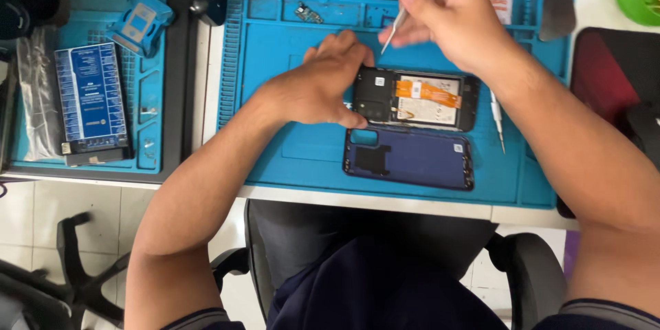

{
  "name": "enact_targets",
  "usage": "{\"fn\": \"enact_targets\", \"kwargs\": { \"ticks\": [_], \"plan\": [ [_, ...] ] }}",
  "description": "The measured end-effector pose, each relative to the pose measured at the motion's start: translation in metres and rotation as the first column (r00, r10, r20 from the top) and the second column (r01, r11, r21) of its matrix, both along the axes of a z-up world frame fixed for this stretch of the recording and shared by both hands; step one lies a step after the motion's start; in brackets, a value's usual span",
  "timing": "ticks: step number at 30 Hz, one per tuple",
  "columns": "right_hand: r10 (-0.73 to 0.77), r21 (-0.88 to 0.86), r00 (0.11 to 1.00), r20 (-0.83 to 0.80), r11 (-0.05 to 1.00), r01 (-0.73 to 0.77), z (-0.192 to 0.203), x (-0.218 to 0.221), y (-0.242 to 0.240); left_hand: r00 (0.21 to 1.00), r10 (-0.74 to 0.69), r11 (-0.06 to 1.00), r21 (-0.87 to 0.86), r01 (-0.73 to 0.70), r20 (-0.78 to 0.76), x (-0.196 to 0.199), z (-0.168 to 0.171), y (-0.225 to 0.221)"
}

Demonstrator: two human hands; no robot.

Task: The person disassembles a smartphone, removes the camera module, and cleans the internal frame and camera module with a brush. The person then uses a screwdriver to remove screws from the phone's internal chassis.

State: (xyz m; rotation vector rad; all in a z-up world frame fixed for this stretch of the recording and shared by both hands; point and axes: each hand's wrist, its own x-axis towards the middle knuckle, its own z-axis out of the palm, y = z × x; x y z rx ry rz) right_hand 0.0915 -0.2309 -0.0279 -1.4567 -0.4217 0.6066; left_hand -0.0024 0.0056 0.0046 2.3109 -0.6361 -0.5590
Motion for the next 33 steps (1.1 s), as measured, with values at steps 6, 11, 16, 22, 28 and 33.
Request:
{"fn": "enact_targets", "kwargs": {
  "ticks": [6,11,16,22,28,33],
  "plan": [
    [0.099,-0.031,0.995,0.013,0.995,-0.098,0.013,-0.010,-0.003,0.991,0.047,0.997,-0.057,-0.055,-0.129,-0.003,-0.001,-0.002],
    [0.118,-0.025,0.988,0.103,0.993,-0.115,0.028,-0.019,-0.013,0.963,0.161,0.933,-0.285,-0.219,-0.214,-0.002,-0.006,-0.002],
    [0.171,-0.013,0.965,0.199,0.985,-0.172,0.025,-0.024,-0.017,0.930,0.174,0.887,-0.360,-0.291,-0.323,-0.001,-0.003,-0.001],
    [0.174,-0.043,0.958,0.227,0.985,-0.169,0.028,-0.032,-0.022,0.934,0.179,0.909,-0.311,-0.277,-0.310,-0.001,0.004,-0.004],
    [0.200,-0.086,0.918,0.343,0.980,-0.182,0.033,-0.037,-0.021,0.935,0.170,0.913,-0.308,-0.268,-0.311,0.001,0.006,-0.003],
    [0.247,-0.112,0.881,0.403,0.969,-0.220,0.037,-0.037,-0.025,0.941,0.140,0.910,-0.334,-0.244,-0.307,0.001,0.006,-0.002]
  ]
}}
